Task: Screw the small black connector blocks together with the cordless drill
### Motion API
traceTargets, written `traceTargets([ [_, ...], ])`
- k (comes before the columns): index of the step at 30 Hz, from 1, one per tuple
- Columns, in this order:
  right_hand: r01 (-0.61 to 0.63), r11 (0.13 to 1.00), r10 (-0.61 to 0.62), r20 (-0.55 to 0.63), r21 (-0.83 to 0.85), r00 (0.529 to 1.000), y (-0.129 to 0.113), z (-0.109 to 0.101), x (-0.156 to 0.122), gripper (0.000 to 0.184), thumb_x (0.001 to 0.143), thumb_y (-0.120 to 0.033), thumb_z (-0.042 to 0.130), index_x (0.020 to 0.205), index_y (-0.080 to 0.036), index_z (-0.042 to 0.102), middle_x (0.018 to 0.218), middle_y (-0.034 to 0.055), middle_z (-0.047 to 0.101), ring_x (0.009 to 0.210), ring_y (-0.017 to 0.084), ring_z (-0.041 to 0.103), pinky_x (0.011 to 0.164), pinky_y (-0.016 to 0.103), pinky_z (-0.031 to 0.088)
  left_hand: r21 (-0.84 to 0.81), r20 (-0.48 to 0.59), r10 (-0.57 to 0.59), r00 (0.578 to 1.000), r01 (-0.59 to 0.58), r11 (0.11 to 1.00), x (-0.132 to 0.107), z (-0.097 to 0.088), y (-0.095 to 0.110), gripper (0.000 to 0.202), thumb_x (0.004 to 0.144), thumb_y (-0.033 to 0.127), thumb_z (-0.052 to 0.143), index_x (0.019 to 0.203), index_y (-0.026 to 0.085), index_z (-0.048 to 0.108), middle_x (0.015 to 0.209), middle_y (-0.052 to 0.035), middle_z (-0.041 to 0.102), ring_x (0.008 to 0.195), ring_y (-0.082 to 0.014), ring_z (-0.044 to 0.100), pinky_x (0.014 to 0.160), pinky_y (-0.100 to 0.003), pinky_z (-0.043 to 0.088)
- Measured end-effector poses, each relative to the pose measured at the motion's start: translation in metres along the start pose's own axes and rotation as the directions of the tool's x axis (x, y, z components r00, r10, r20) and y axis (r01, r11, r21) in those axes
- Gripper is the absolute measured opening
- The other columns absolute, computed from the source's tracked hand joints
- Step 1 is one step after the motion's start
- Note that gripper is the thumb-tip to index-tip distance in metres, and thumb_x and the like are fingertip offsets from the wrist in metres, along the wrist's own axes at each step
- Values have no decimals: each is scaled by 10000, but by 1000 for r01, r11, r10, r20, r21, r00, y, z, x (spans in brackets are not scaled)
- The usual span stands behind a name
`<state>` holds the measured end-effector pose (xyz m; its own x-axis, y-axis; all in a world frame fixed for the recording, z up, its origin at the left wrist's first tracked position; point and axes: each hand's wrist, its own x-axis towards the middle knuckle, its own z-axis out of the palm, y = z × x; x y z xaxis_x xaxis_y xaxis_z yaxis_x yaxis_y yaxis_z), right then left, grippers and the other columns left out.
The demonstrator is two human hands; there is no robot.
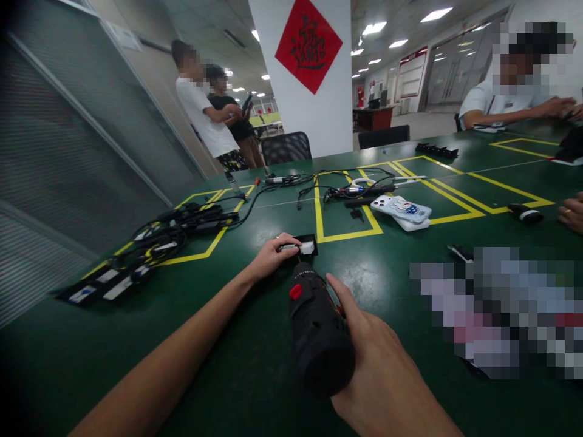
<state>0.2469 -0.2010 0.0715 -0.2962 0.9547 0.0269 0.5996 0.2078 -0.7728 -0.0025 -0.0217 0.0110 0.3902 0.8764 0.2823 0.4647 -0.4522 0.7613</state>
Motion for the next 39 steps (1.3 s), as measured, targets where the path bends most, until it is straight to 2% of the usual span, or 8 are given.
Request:
traceTargets([
  [5,25,1000,-25,10,-18,1000,-3,-1,0,816,722,-106,524,1427,-340,187,1279,17,573,1096,224,581,929,404,446,4,-6,-3,1000,4,1000,0,0,-2,283,804,385,558,991,196,655,1016,-62,579,972,-192,537,897,-325,403],
  [12,32,998,-29,57,-55,998,-5,-2,-2,909,685,-97,532,1458,-309,103,1282,22,568,1112,221,564,958,413,422,7,-2,-28,1000,28,1000,0,0,1,313,793,413,560,995,193,654,1030,-69,585,985,-205,542,890,-331,419],
  [19,54,998,-53,41,-20,998,-6,-5,-1,851,707,-64,502,1445,-309,157,1300,14,553,1117,207,561,956,389,429,-100,-46,-141,989,136,986,-1,2,2,567,748,412,612,1253,197,470,1171,-72,558,1006,-206,558,893,-333,441],
  [25,71,997,-71,54,7,996,-11,-7,4,805,721,-80,518,1426,-311,206,1281,6,562,1095,192,572,943,358,443,-70,-1,-133,991,132,989,-1,3,0,485,774,435,573,1177,174,506,1068,-58,598,921,-194,573,821,-306,458],
  [33,69,997,-70,45,24,997,-10,-6,1,808,715,-64,520,1432,-286,222,1265,53,578,1091,237,579,927,404,445,-79,5,-139,990,139,987,0,4,-1,475,781,442,561,1168,178,482,1060,-51,586,940,-195,564,837,-307,450],
  [39,68,998,-68,43,18,997,-11,-6,2,812,721,-68,507,1432,-310,196,1245,28,586,1084,214,580,921,383,449,-56,6,-166,986,166,985,-1,3,-3,470,778,452,553,1152,180,473,1036,-45,578,922,-195,560,822,-313,451],
])
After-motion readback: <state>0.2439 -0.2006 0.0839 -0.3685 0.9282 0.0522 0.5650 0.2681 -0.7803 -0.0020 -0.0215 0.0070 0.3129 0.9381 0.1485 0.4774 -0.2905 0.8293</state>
